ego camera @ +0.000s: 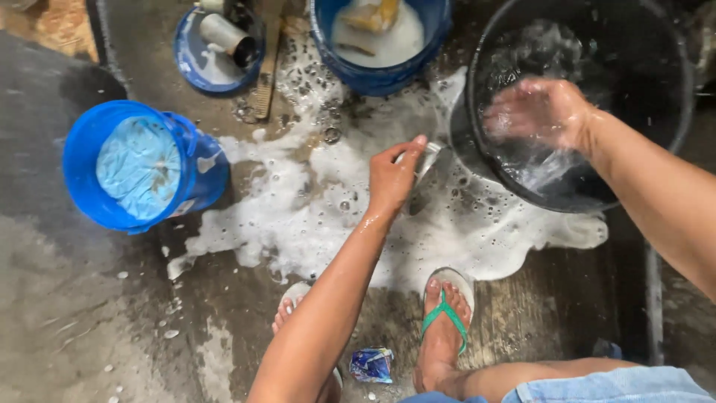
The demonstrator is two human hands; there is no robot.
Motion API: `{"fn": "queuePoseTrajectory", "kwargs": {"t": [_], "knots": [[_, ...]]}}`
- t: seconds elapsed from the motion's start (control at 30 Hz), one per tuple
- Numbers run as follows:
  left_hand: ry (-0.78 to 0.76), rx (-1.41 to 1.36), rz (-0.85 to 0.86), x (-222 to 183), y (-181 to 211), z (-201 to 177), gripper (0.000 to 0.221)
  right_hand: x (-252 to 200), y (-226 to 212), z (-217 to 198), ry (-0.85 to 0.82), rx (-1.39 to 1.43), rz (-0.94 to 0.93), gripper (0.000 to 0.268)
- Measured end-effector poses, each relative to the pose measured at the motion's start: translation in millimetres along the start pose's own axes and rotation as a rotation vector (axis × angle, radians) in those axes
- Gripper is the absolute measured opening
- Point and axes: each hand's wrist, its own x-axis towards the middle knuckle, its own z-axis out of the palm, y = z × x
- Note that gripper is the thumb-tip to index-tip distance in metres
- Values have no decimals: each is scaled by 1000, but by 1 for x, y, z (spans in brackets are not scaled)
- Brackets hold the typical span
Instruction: Washing and scrubbing various metal mechanical parts using soapy water and a sponge, then rinsing them in a bucket.
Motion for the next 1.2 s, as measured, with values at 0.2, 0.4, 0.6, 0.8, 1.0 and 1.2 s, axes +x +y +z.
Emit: {"fn": "queuePoseTrajectory", "kwargs": {"t": [0.2,0.4,0.6,0.8,1.0,1.2], "knots": [[-74,-34,104,7,-2,12,33,-113,-52,43,-1084,201,-273,47],[-129,32,-13,-1,16,4,48,-130,-68,51,-541,-227,-422,30],[-25,159,137,3,-6,-13,37,37,5,-27,-145,-72,-368,14],[14,-208,-242,7,-8,-23,50,174,107,-85,250,-147,-150,18],[-97,-307,-297,1,10,-20,70,-65,-18,9,-1018,465,-207,38],[-97,-259,-91,-2,0,-12,51,-144,-63,44,-768,-58,-264,46]]}}
